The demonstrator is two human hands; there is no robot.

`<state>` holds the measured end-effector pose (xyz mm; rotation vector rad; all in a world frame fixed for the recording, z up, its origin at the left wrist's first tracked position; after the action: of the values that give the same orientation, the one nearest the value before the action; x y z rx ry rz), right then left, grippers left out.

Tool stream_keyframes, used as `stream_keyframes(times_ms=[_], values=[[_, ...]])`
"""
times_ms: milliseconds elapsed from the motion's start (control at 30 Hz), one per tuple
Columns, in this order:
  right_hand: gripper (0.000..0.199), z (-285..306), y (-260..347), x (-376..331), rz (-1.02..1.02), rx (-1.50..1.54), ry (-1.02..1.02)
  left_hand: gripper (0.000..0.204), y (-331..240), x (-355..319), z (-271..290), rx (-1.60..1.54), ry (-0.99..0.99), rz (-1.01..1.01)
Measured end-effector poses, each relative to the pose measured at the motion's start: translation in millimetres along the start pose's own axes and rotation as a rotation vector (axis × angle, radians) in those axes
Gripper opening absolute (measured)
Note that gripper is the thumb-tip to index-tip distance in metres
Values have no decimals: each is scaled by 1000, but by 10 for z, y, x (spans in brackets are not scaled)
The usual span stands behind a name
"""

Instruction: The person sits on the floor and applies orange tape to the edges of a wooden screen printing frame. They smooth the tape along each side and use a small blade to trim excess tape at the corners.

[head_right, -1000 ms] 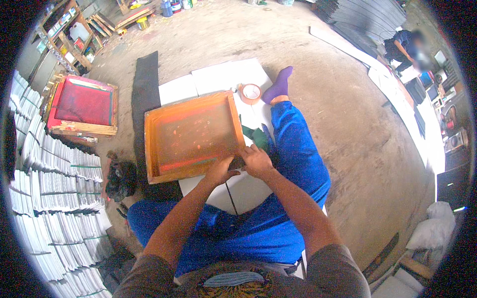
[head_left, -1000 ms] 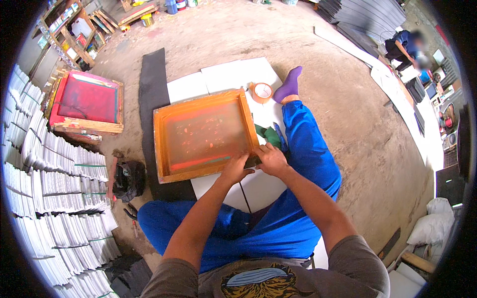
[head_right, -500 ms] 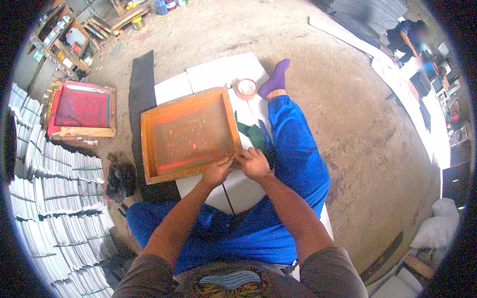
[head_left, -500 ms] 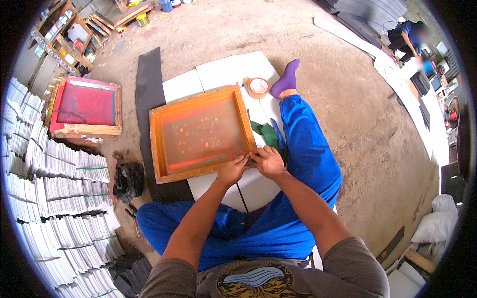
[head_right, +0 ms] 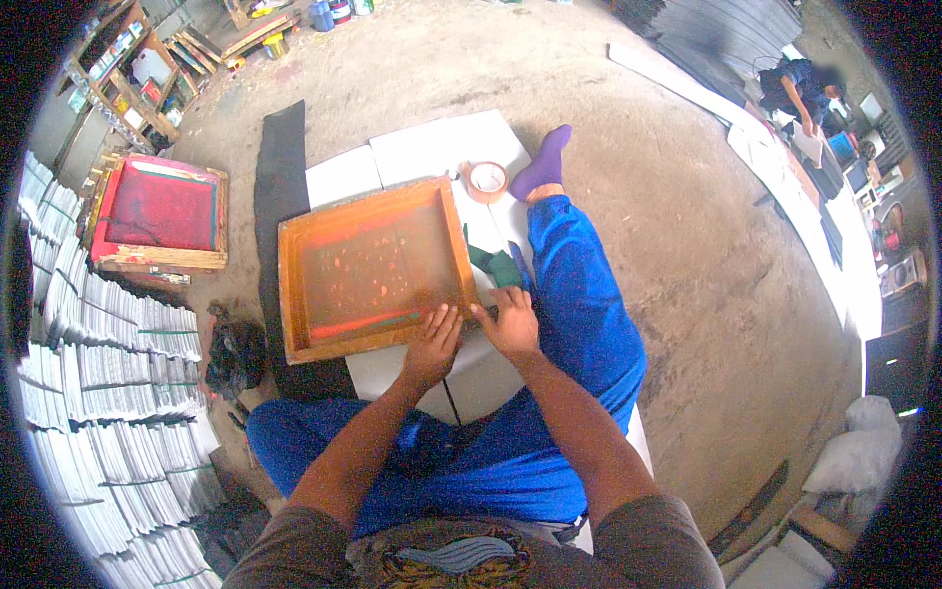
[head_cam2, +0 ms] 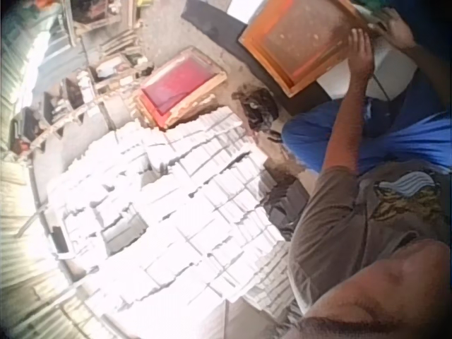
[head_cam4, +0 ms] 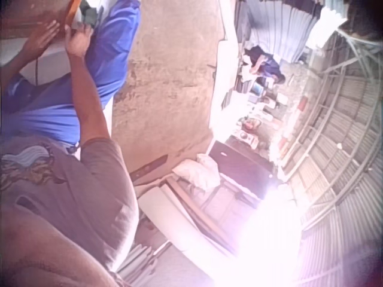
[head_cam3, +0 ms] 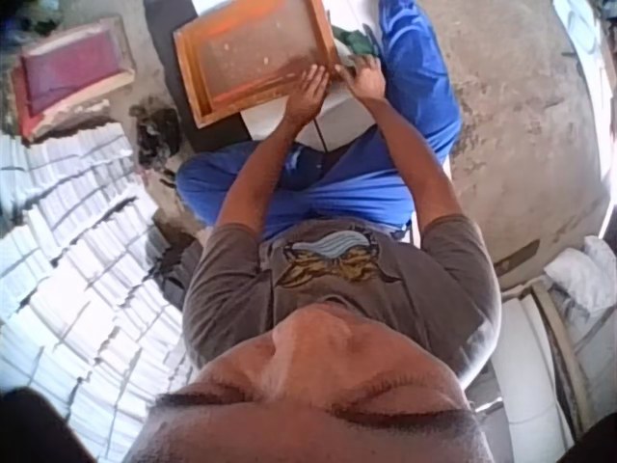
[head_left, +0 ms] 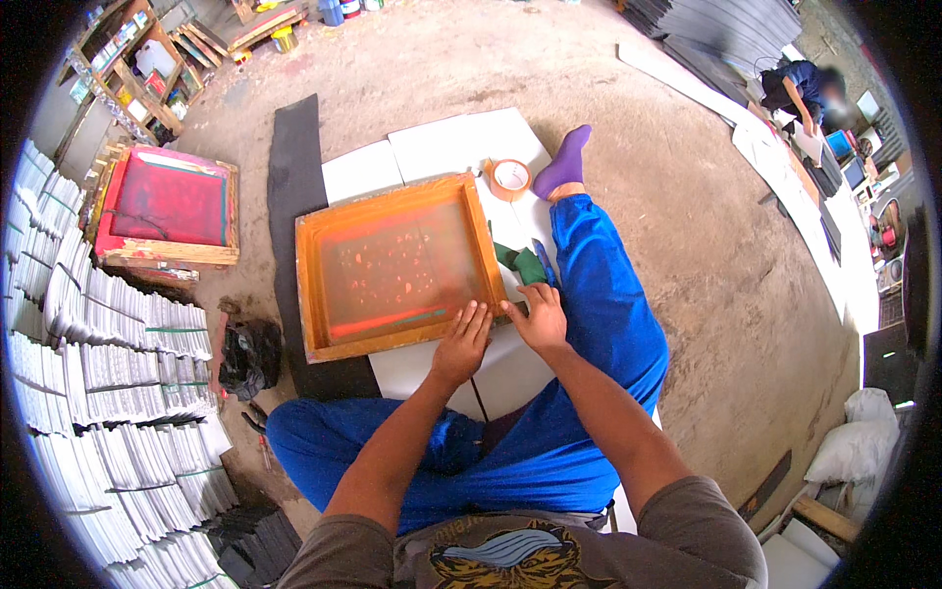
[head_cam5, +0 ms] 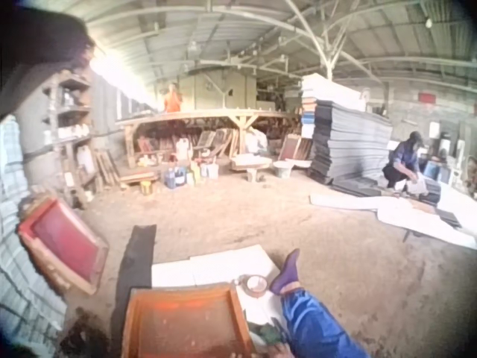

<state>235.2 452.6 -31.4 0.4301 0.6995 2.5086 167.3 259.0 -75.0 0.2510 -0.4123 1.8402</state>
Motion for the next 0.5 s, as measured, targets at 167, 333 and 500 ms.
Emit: stream_keyframes(times_ms=[167, 333, 500], values=[[61, -235, 71, -43, -295, 12, 77, 63, -131, -92, -34, 1, 53, 72], [61, -40, 143, 90, -9, -91, 192, 67, 12, 62, 60, -304, -18, 195], [52, 78, 302, 250, 373, -291, 421, 62, 189, 68, 7, -251, 37, 318]])
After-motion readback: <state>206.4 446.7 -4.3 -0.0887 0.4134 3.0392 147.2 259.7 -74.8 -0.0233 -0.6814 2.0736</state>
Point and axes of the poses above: each hand's wrist, its own x-axis towards the middle knuckle, its own z-axis out of the back of the hand, y = z × x, the point moved 1 cm from there along x, towards the middle knuckle, and after that the axes turned 6 degrees about -z, right-handed, at the moved point
